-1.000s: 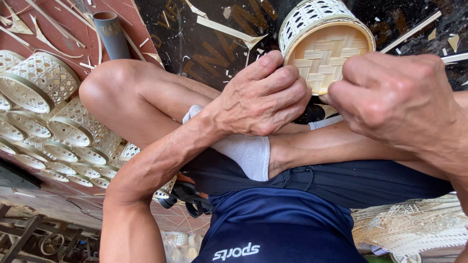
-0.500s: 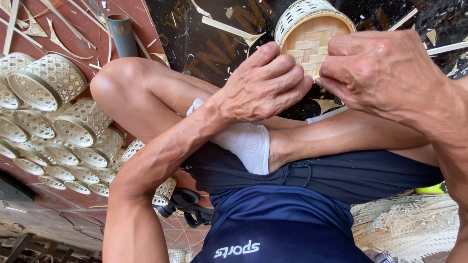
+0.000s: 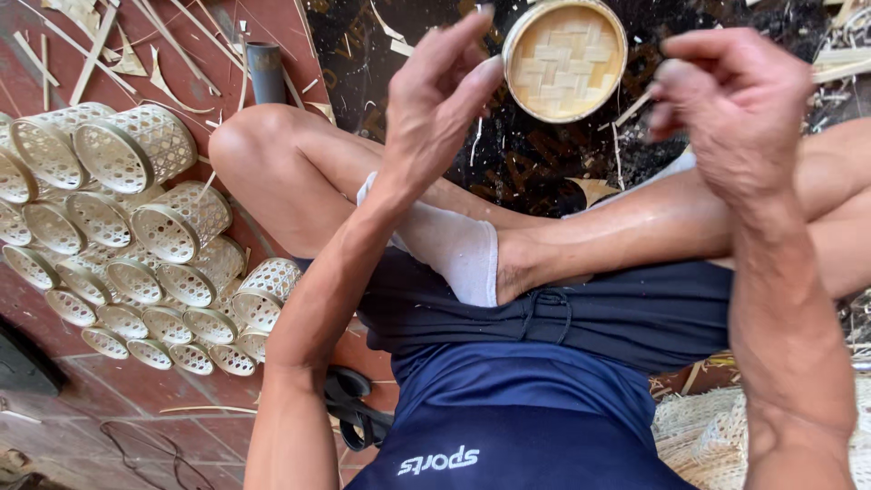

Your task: The person sits on the floor assembling woven bamboo baskets. They trim bamboo strips, cut and fit bamboo rings to basket rims using pliers, press woven panels onto a cylindrical form, apply glue from a squeeze bottle to the rims, and fit the woven body onto the round base.

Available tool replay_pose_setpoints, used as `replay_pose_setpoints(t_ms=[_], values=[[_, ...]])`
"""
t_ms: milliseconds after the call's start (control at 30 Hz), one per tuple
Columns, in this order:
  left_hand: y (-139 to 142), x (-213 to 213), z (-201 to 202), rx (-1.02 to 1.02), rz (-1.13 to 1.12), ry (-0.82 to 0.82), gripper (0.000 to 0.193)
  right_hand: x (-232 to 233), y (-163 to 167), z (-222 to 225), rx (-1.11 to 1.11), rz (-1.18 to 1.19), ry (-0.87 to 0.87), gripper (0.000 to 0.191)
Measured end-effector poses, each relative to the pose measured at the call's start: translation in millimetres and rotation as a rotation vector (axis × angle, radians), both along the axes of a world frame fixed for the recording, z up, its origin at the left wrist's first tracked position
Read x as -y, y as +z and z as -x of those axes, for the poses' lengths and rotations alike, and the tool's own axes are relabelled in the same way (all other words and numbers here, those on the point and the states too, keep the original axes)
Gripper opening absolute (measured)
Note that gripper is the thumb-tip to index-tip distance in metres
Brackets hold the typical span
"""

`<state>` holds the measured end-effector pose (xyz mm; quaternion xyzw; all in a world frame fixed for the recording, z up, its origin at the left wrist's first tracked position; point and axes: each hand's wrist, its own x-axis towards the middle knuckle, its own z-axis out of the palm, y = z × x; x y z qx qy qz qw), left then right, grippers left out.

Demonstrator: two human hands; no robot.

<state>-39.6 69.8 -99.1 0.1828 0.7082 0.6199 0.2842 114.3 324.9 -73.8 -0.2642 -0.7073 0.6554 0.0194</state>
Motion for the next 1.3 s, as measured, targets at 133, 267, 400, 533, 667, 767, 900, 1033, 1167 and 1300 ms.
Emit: replay_pose_setpoints(t_ms=[133,267,400,533,667,767,900,1033,1167,1300], values=[[-22.3,-18.7,7.1,0.085,-0.077,-0.083,0.044,18.3,-31.4,-5.8,-0.164,0.172,0.043,0.022],[-9.4,-19.5,5.7,0.060,-0.036,-0.104,0.040,27.5,-29.2,-4.9,-0.193,-0.206,0.077,0.024],[15.7,-14.4,-11.9,-0.850,0.174,-0.083,0.036,29.2,-19.6,-5.6,-0.368,-0.815,0.305,0.027],[18.1,-21.8,-26.2,-1.030,0.211,-0.272,0.026,25.7,-20.8,-3.0,-0.377,-0.876,0.464,0.024],[8.4,-24.5,-26.4,-1.057,0.212,-0.289,0.020,19.5,-22.7,3.5,-0.407,-0.890,0.524,0.024],[2.3,-23.8,-23.4,-1.049,0.182,-0.312,0.019,18.0,-20.2,8.9,-0.433,-0.905,0.539,0.024],[-1.7,-25.1,-25.4,-1.036,0.139,-0.351,0.020,19.9,-10.6,13.7,-0.454,-0.894,0.541,0.022],[5.1,-19.4,-28.3,-0.992,0.172,-0.352,0.018,20.7,1.7,14.2,-0.479,-0.932,0.515,0.024],[20.7,-10.2,-13.2,-0.653,0.162,-0.074,0.023,23.2,5.2,15.3,-0.257,-0.286,0.113,0.024],[24.0,-22.8,6.7,0.453,0.337,0.029,0.030,25.9,-1.3,16.5,0.010,0.017,0.032,0.035]])
